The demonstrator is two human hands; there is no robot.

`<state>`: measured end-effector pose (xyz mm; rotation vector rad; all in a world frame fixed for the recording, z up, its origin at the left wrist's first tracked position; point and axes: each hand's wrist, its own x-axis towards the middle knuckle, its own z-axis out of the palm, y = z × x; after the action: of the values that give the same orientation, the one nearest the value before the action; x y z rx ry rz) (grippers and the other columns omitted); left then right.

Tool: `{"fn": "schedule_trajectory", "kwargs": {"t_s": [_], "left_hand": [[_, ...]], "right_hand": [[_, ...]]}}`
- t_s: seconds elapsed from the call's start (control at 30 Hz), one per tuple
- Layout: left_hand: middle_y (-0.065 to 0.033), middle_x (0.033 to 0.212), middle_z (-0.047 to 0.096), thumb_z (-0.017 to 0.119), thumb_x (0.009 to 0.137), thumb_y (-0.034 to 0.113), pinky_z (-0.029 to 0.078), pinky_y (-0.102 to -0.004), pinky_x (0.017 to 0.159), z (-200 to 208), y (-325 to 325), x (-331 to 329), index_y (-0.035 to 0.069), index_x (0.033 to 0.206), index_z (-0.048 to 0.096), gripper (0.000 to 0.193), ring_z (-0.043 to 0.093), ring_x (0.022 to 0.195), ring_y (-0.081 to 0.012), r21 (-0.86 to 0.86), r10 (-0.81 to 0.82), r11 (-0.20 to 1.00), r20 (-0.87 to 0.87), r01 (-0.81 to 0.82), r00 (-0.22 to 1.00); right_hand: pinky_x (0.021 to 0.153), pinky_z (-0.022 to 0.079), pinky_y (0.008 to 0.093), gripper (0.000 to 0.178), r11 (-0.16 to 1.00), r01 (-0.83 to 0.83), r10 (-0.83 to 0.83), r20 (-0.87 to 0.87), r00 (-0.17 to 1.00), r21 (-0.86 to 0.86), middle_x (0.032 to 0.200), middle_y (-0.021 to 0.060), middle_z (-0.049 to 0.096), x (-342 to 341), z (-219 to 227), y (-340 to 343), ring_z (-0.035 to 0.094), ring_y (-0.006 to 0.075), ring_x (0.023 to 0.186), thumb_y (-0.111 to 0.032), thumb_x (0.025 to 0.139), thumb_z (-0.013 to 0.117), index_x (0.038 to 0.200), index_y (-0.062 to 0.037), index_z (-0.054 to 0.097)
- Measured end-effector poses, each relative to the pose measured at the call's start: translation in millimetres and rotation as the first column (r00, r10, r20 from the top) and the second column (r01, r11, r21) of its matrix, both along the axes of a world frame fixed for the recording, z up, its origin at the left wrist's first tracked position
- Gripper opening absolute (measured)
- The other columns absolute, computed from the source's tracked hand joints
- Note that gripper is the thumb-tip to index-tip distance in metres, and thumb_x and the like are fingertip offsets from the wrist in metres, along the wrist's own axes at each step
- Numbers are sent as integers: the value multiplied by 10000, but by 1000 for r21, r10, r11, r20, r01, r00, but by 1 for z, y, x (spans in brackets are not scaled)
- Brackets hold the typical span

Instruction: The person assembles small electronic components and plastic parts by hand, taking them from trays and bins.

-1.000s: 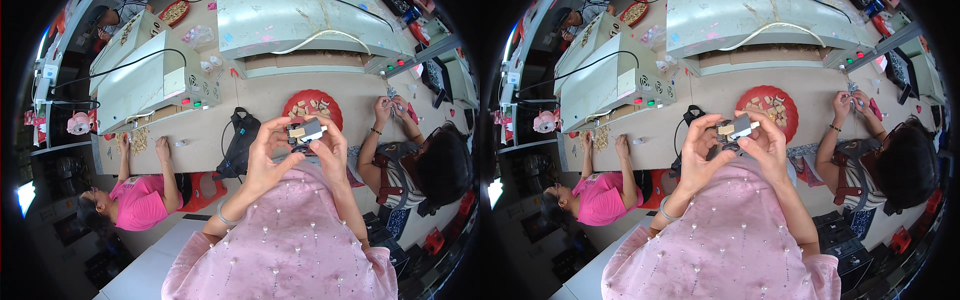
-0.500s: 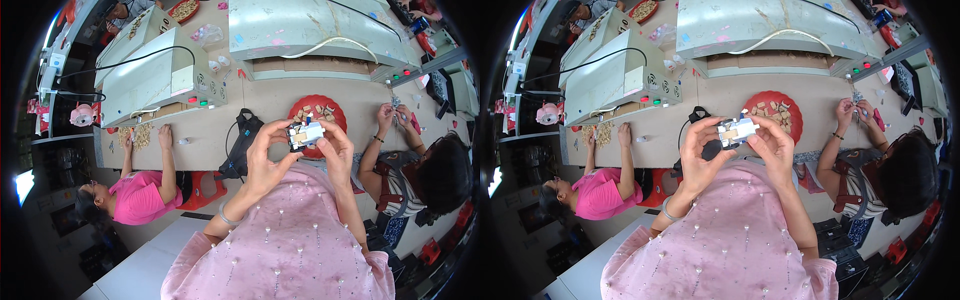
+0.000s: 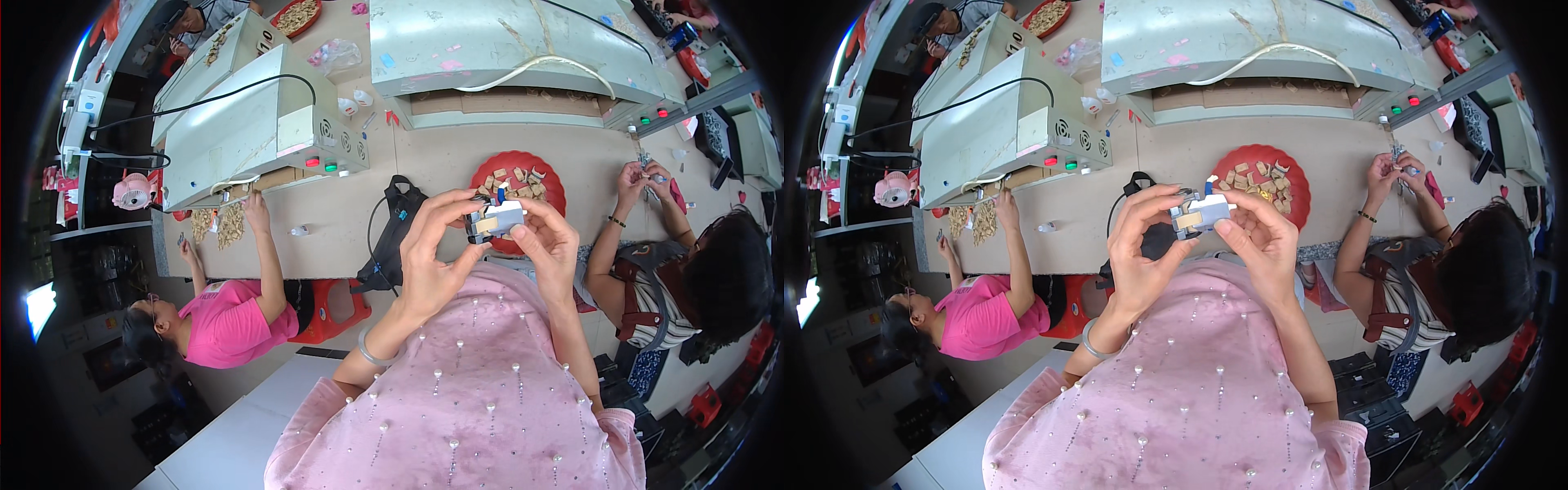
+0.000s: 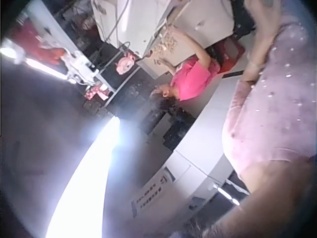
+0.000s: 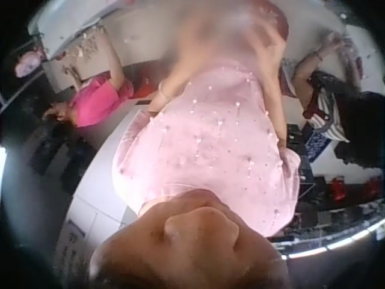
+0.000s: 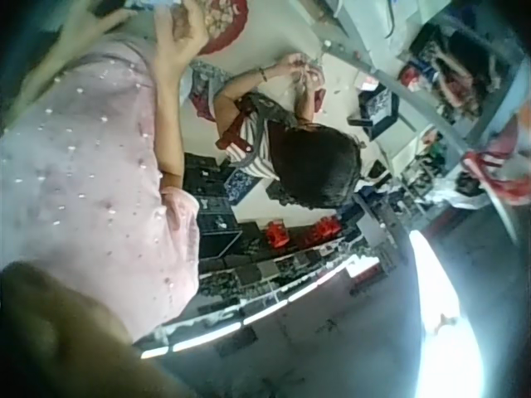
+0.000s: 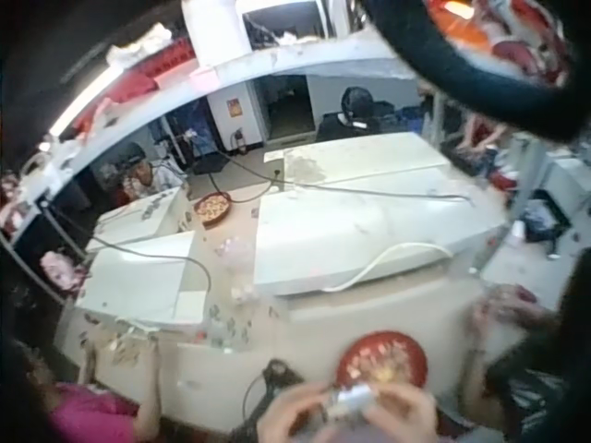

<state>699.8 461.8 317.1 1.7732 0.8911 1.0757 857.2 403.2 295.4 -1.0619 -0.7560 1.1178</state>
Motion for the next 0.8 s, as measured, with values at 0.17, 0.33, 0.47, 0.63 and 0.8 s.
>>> {"fn": "schedule_trajectory", "kwargs": {"t_s": [0.17,0.33,0.47,0.63,0.8], "left_hand": [[-145,1188,557,729,640,-107,504,-277,788,-2,-2,-1,7,1127,559,528,582,1016,-193,3,28,1000,15,-28,999],[-139,1181,568,729,658,-98,498,-277,801,-6,-3,0,8,1148,538,537,586,998,-180,-35,62,998,36,-61,997],[-134,1170,589,739,658,-86,494,-273,802,-5,-3,-1,7,1144,539,534,597,951,-167,46,55,997,-28,-54,998],[-129,1163,600,744,651,-83,491,-271,801,-6,-2,-1,10,1141,542,538,599,938,-163,75,45,996,-32,-42,998],[-125,1160,601,751,640,-81,489,-270,802,-5,-2,-1,6,1143,538,554,595,930,-157,71,41,997,-31,-39,999]], "right_hand": [[867,464,266,333,1000,-8,8,2,1000,-21,1119,112,617,0,2,0,589,143,988,26,836,640,1162,46,573],[853,470,261,321,1000,-9,9,-10,1000,-16,1093,105,621,0,-3,-1,589,141,984,17,842,637,1156,47,574],[846,470,256,308,999,-2,1,-33,999,-51,1057,91,628,0,-1,-2,587,133,973,4,850,635,1151,44,577],[854,459,250,312,998,2,-1,3,1000,-59,1057,85,629,2,-4,-1,577,121,980,-9,856,636,1157,45,573],[865,452,251,318,997,24,-24,-6,1000,-69,1073,87,627,1,-3,0,573,118,988,-13,859,634,1164,48,567]]}}
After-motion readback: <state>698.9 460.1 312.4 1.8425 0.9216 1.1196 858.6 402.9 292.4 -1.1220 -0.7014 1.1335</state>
